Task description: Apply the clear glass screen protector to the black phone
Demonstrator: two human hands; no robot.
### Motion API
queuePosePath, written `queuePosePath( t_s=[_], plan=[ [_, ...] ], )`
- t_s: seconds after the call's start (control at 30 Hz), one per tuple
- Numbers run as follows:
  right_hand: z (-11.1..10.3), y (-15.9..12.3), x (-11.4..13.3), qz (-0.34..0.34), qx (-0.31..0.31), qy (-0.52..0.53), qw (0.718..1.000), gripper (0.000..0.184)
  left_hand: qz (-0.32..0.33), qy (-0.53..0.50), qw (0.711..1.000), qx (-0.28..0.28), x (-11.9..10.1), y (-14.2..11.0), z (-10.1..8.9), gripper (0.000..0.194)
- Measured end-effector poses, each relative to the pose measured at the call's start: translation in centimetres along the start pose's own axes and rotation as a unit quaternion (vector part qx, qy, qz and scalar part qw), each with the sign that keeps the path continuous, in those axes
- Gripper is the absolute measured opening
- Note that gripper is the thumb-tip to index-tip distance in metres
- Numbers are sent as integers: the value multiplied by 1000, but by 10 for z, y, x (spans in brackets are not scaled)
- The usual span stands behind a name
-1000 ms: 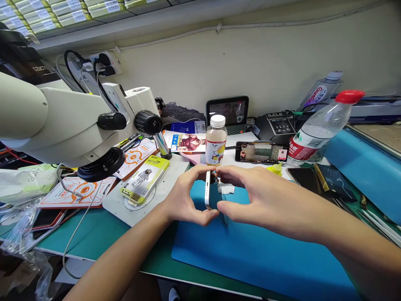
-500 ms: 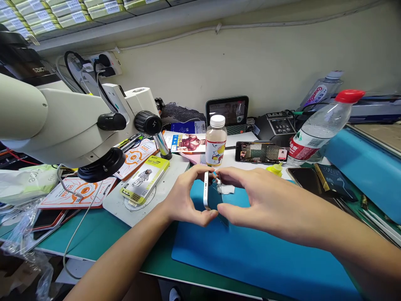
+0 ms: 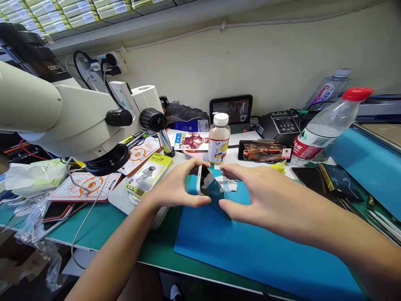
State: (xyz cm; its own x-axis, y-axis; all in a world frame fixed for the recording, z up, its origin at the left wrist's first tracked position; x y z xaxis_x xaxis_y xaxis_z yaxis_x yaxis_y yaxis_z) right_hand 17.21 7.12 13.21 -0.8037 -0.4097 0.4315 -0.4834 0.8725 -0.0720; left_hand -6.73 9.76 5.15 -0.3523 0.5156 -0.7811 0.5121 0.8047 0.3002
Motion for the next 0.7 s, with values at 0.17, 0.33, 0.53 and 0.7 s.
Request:
queuePosePath(
  t_s=[0.17, 0.33, 0.53, 0.7],
  plan=[
    [-1, 2, 2, 13, 0, -24, 1000, 67, -77, 26, 996, 20, 0, -38, -6, 69],
    [11, -8, -12, 16, -13, -3, 1000, 72, -149, 40, 988, 3, 6, -79, 5, 75],
    [30, -60, -77, 78, -110, 103, 985, 82, -156, 71, 985, 25, 2, -81, 9, 76],
    [57, -110, -111, 164, -207, 216, 940, 72, -116, 121, 981, 97, 8, -59, 6, 80]
  ],
)
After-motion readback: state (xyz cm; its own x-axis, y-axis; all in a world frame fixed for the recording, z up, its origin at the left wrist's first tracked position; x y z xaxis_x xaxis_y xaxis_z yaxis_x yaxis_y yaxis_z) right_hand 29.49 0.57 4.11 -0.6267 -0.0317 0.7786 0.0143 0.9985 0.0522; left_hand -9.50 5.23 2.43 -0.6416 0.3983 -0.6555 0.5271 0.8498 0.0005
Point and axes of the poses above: each hand's wrist, its own y-axis towards the middle knuckle, its own z-axis out of the palm, x = y × z, the point moved 1 cm from there along y, towards the middle knuckle, and after that the axes turned 3 degrees about z, right-handed, at the moved point
